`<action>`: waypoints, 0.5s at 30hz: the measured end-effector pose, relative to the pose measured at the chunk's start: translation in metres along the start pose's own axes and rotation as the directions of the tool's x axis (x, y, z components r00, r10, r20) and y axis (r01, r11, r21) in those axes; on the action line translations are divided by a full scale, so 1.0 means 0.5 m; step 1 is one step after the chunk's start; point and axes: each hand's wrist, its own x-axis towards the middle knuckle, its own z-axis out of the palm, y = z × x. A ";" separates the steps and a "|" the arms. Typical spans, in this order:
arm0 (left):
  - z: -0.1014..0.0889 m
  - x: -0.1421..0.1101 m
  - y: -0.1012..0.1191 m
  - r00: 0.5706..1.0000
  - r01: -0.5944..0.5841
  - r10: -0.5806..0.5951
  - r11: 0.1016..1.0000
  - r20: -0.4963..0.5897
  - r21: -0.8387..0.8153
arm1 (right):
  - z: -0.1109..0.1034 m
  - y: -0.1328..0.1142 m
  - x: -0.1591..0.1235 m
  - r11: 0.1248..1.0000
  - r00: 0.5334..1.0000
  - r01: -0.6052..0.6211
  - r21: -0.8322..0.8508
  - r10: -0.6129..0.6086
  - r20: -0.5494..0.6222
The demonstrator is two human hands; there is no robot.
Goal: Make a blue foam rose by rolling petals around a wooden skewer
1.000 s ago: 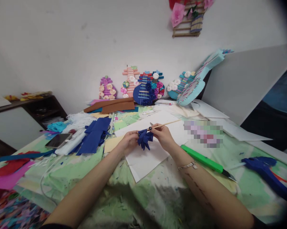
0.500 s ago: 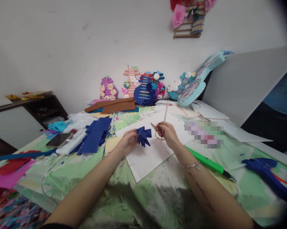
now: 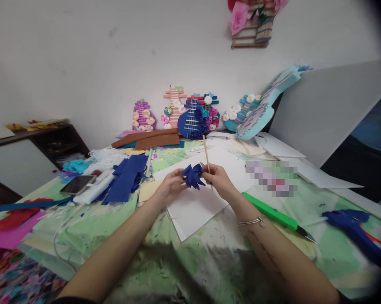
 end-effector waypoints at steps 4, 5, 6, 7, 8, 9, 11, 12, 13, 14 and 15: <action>0.000 -0.002 -0.005 0.993 0.055 -0.061 0.997 0.105 0.058 | -0.004 0.006 0.003 0.998 0.997 -0.045 0.031 0.047 -0.057; 0.001 -0.002 -0.006 0.993 0.053 -0.062 0.995 0.104 0.087 | -0.005 0.008 0.003 0.997 0.996 -0.058 0.040 0.060 -0.060; 0.003 -0.002 -0.007 0.995 0.043 -0.053 0.992 0.088 0.116 | -0.007 0.009 0.003 0.996 0.996 -0.072 0.048 0.074 -0.059; 0.005 -0.001 -0.008 0.997 0.027 -0.036 0.990 0.062 0.139 | -0.008 0.010 0.004 0.995 0.995 -0.085 0.054 0.088 -0.055; 0.006 -0.001 -0.008 0.999 0.008 -0.013 0.988 0.030 0.155 | -0.009 0.011 0.004 0.993 0.994 -0.099 0.058 0.101 -0.049; 0.008 0.000 -0.008 1.000 -0.016 0.017 0.986 -0.003 0.164 | -0.009 0.012 0.004 0.992 0.993 -0.111 0.059 0.114 -0.041; 0.009 0.001 -0.007 0.995 -0.065 0.076 0.984 -0.059 0.168 | -0.010 0.015 0.003 0.989 0.990 -0.135 0.056 0.137 -0.019; 0.008 0.002 -0.007 0.992 -0.085 0.100 0.982 -0.081 0.167 | -0.011 0.017 0.003 0.988 0.989 -0.147 0.051 0.147 -0.006; 0.007 0.003 -0.007 0.988 -0.104 0.121 0.981 -0.099 0.164 | -0.011 0.018 0.003 0.987 0.988 -0.156 0.046 0.156 0.005; 0.006 0.004 -0.007 0.984 -0.120 0.139 0.980 -0.111 0.162 | -0.012 0.018 0.003 0.986 0.987 -0.161 0.042 0.161 0.010; 0.005 0.005 -0.007 0.981 -0.132 0.152 0.978 -0.119 0.160 | -0.013 0.018 0.003 0.986 0.987 -0.160 0.038 0.160 0.004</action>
